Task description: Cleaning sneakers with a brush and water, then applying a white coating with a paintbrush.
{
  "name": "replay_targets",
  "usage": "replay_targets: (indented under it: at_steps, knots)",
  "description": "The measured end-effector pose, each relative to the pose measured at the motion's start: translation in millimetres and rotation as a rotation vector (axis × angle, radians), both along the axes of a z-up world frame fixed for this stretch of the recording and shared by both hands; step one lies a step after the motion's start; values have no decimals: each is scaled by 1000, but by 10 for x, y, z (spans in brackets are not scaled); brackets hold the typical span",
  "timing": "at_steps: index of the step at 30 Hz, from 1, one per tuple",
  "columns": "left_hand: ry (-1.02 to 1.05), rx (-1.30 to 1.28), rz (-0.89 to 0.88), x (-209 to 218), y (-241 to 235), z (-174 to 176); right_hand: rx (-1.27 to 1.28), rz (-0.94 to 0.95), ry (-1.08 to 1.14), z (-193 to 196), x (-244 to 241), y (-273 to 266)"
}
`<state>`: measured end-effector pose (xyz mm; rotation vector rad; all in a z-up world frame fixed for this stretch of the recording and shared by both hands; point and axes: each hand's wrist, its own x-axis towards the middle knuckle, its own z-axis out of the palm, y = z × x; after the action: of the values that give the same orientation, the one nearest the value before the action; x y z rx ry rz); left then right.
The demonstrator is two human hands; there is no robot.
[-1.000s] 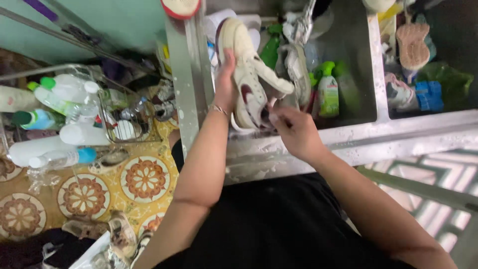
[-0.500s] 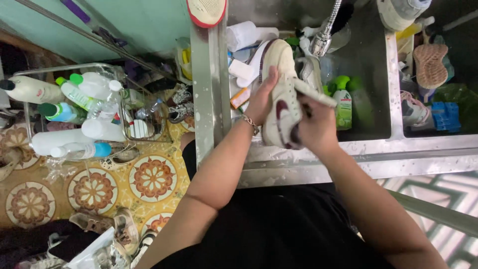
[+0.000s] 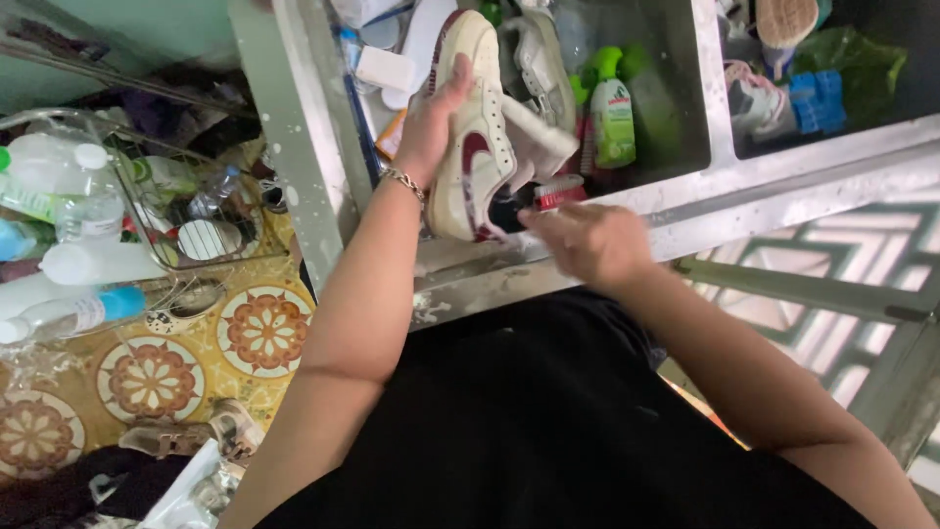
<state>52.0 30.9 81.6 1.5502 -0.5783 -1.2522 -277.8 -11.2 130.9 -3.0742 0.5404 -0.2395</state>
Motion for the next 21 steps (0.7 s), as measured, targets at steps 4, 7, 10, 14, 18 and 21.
replay_targets:
  at_steps: [4,7,10,14,18,21]
  knots:
    - [-16,8,-58,36,12,45,268,193,-169,-25,-84,-582]
    - [91,36,100,34,30,5,47,38,-211,158,116,-483]
    - [150,-104,10,73,-16,-220,138,81,-11,165,154,-238]
    - [194,-173,-4,84,-9,-343,206,180,-223,122,-3,-702]
    - [94,-227,-156,123,-45,-641,284,128,-253,62,61,-94]
    - [116,-128,-99,117,-24,-378,356,288,-290,77,-66,-752]
